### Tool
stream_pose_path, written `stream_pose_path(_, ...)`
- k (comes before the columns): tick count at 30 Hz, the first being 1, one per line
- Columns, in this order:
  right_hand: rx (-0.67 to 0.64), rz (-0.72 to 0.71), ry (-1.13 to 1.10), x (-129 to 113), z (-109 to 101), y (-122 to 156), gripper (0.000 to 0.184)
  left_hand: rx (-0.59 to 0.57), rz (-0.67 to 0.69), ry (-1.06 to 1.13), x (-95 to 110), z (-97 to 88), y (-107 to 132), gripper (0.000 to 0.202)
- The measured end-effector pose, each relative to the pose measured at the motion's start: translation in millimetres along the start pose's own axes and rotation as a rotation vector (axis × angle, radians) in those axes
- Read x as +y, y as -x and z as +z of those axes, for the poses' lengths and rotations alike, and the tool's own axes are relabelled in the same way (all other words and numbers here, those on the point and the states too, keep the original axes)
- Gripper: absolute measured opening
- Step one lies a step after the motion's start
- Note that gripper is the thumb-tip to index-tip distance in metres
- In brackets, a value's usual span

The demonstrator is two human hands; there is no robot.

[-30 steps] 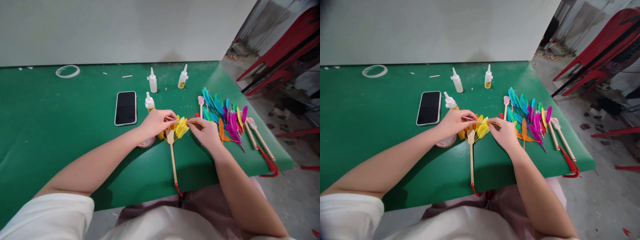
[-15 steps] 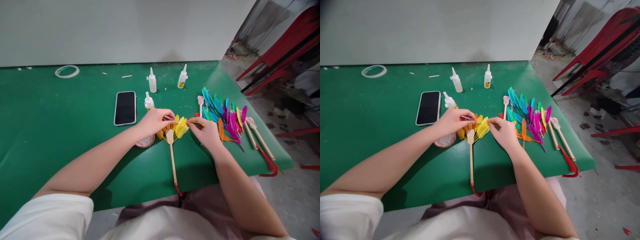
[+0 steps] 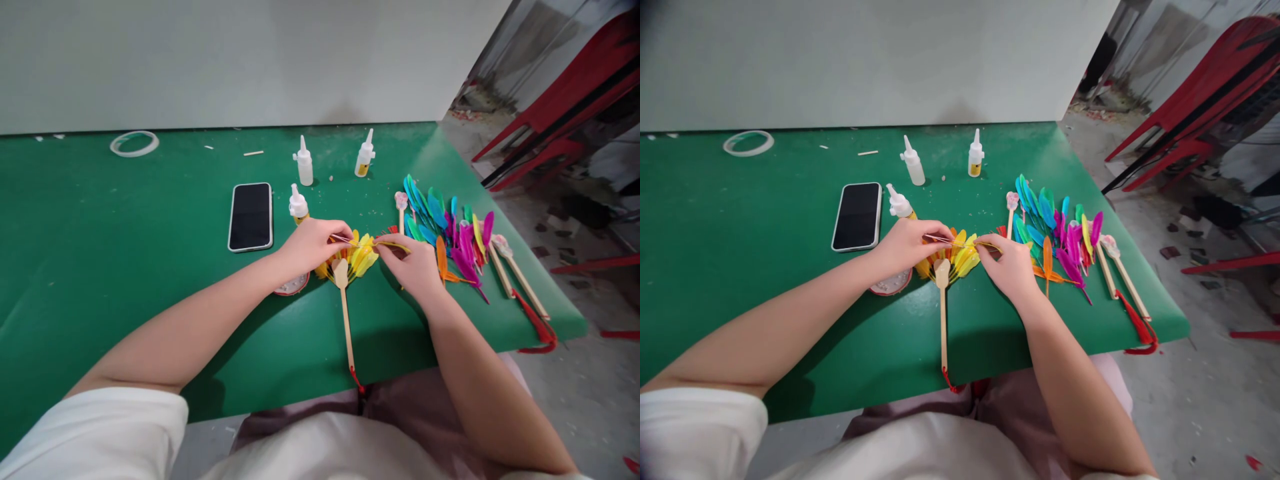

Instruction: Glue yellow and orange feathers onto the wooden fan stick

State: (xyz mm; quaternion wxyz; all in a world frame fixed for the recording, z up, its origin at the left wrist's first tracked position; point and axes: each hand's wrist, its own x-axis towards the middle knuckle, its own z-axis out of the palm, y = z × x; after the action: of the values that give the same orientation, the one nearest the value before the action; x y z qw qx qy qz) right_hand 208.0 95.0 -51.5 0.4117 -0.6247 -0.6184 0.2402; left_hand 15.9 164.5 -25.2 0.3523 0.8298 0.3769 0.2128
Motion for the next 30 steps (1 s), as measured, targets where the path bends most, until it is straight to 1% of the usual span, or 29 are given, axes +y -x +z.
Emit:
stream_pose_path(10,0.023,-0.004,0.049,2.2,-0.5,-0.7,0.014,-0.004,-0.001,0.028,-1.7,0.3,-0.2,0.008)
stream_pose_path(16,0.03,0.006,0.055,3.0,-0.1,-1.1,0.015,0.017,0.029,0.042,-3.2,-5.2,-1.7,0.008)
stream_pose_path(20,0.034,0.022,0.021,2.9,0.1,-0.9,0.014,0.018,0.039,0.037,-3.7,-7.4,-1.9,0.009)
stream_pose_path(25,0.035,0.056,-0.052,2.9,0.1,-0.8,0.013,-0.002,0.025,0.035,-4.5,-4.6,-1.5,0.009)
stream_pose_path(30,0.042,0.071,-0.066,2.9,-0.1,-1.0,0.012,0.001,0.031,0.027,-5.6,-3.2,-1.3,0.009)
